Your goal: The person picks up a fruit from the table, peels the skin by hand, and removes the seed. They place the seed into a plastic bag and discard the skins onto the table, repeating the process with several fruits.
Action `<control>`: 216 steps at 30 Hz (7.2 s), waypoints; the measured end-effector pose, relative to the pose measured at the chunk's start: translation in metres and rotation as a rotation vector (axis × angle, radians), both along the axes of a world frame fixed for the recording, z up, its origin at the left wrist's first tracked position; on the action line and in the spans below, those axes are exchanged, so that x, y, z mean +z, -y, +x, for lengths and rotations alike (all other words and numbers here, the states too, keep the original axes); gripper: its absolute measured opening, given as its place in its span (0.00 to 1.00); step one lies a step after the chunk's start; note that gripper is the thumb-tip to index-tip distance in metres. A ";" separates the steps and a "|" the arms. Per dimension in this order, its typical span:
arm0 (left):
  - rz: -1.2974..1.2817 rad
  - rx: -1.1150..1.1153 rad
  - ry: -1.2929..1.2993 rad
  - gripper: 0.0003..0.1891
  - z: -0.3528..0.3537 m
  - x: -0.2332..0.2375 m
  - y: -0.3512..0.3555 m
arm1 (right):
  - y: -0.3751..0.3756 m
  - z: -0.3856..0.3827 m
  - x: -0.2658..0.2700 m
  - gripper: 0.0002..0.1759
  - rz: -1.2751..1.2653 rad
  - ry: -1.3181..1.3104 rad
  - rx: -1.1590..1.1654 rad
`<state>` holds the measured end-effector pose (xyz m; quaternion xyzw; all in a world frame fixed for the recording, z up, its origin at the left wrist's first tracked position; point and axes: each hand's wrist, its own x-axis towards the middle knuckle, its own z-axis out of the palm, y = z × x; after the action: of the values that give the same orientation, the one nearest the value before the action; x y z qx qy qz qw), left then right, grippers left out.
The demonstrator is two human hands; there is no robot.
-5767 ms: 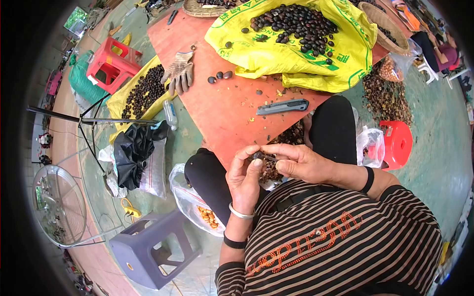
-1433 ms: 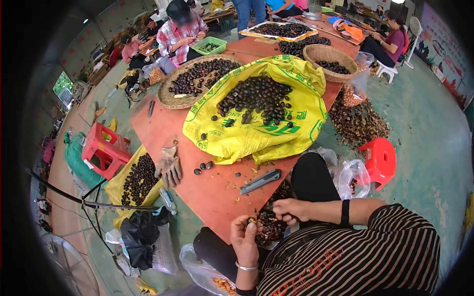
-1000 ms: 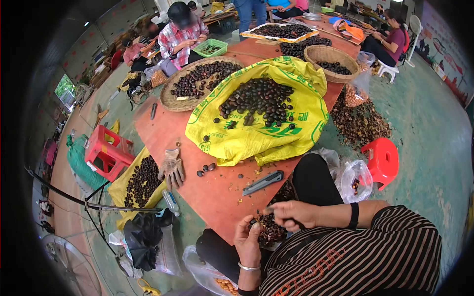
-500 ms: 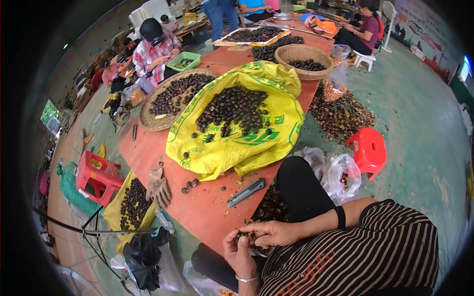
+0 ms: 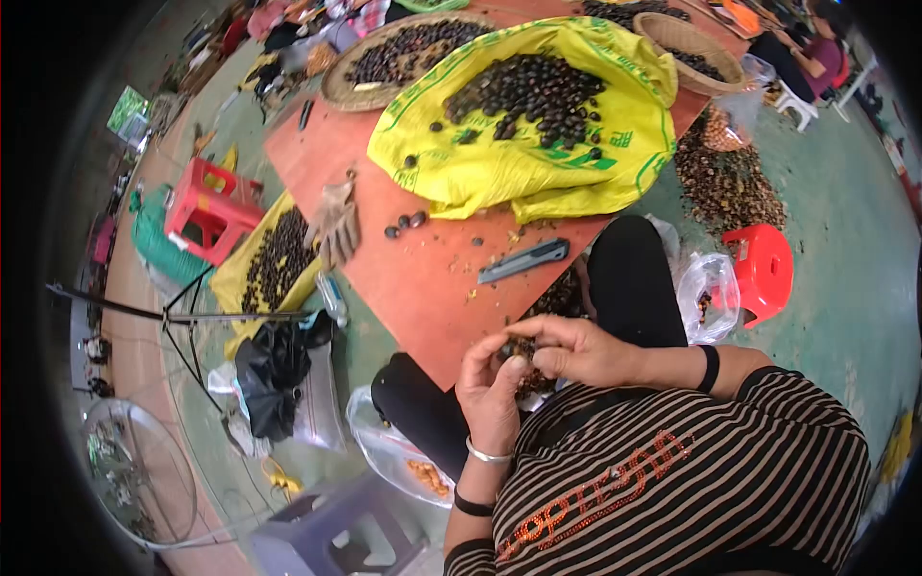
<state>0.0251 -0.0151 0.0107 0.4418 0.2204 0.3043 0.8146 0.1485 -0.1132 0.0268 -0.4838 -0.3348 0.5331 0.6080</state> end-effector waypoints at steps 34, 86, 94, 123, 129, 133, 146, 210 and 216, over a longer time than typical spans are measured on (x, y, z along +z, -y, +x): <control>0.621 0.119 -0.085 0.13 -0.011 -0.001 -0.009 | -0.006 0.008 0.020 0.28 0.112 0.513 0.140; 0.241 -0.009 0.094 0.13 -0.017 -0.012 -0.006 | 0.005 0.009 0.009 0.26 0.071 -0.140 0.257; 0.677 0.057 -0.217 0.07 -0.022 -0.034 -0.015 | 0.004 -0.001 -0.027 0.20 0.186 0.298 0.020; 0.491 -0.031 -0.295 0.12 -0.010 -0.009 -0.001 | 0.016 0.007 -0.031 0.30 0.077 -0.036 0.158; 0.544 -0.085 -0.307 0.12 -0.009 -0.001 0.001 | 0.013 0.006 -0.041 0.28 0.082 -0.123 0.169; 0.402 -0.068 -0.313 0.15 -0.009 -0.006 0.001 | 0.016 0.003 -0.035 0.27 0.050 -0.172 0.156; 0.421 -0.116 -0.240 0.12 -0.009 -0.012 -0.001 | 0.019 0.006 -0.031 0.19 -0.075 -0.162 0.036; 0.485 -0.193 -0.159 0.12 -0.015 -0.011 -0.011 | 0.019 0.019 0.000 0.22 -0.118 0.251 0.246; 0.536 -0.161 -0.232 0.12 -0.013 -0.013 -0.009 | 0.017 0.013 -0.023 0.19 0.007 0.271 0.114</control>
<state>0.0124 -0.0059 -0.0021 0.6888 0.1881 0.2334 0.6601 0.1610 -0.1300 0.0039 -0.5294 -0.4425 0.4955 0.5276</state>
